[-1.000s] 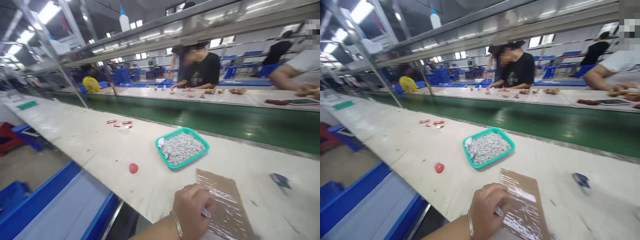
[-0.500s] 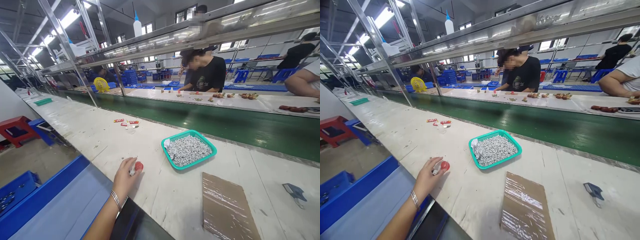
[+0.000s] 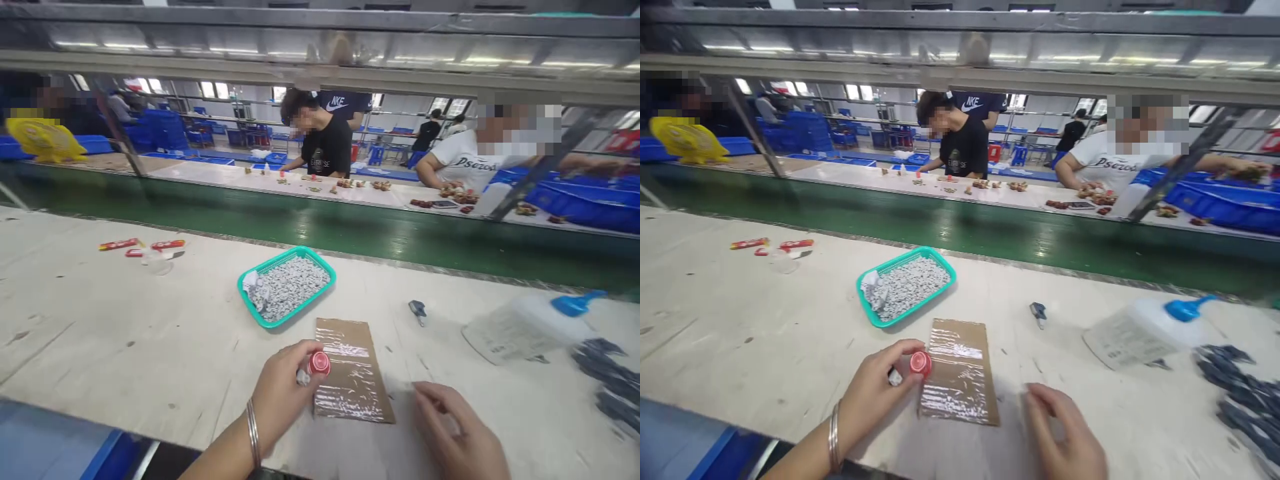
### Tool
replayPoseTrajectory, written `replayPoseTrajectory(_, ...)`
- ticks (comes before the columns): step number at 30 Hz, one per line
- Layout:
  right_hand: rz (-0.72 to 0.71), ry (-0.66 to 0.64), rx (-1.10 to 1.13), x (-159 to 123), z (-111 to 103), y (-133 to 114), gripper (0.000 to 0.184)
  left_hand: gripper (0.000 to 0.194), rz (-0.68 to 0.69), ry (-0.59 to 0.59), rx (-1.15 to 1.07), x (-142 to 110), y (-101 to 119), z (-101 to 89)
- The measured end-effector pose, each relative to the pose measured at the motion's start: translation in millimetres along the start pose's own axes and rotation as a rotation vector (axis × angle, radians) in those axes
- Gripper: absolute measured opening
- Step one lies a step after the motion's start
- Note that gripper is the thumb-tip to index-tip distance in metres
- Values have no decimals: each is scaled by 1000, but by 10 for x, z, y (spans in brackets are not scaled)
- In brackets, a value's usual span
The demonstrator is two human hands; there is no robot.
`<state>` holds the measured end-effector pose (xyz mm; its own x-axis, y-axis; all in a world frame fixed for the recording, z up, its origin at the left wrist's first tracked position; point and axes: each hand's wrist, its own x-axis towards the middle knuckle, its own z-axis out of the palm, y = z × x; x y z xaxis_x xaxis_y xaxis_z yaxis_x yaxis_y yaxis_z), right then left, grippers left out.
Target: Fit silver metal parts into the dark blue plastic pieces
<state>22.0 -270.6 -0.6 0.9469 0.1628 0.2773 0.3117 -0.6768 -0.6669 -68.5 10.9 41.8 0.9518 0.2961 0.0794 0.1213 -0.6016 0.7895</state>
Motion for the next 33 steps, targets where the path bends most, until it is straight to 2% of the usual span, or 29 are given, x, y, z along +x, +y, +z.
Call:
replayPoseTrajectory(3, -189, -112, 20, 19, 114, -129, 22, 31, 36, -54, -15, 132, 101, 252)
replayPoseTrajectory(6, -296, -179, -25, 50, 170, -178, 21, 28, 56, -74, -11, 195, 119, 377)
replayPoseTrajectory(10, -353, -290, -87, 110, 158, -184, 20, 27, 46, -76, 0, 213, 108, 402)
replayPoseTrajectory(15, -356, -397, -119, 152, 147, -218, 21, 25, 33, -65, 16, 234, 89, 393)
replayPoseTrajectory(21, -409, -379, -136, 115, 237, -158, 28, 25, 33, -54, 27, 241, 94, 394)
replayPoseTrajectory(27, -225, -309, -111, 79, 153, -87, 19, 25, 8, -6, 37, 196, 56, 271)
replayPoseTrajectory(30, -253, -259, -150, 99, 128, -70, 15, 21, -41, 45, 63, 176, -41, 202)
replayPoseTrajectory(33, -324, -198, -169, 122, 156, -73, 22, 17, -87, 81, 76, 162, -144, 152)
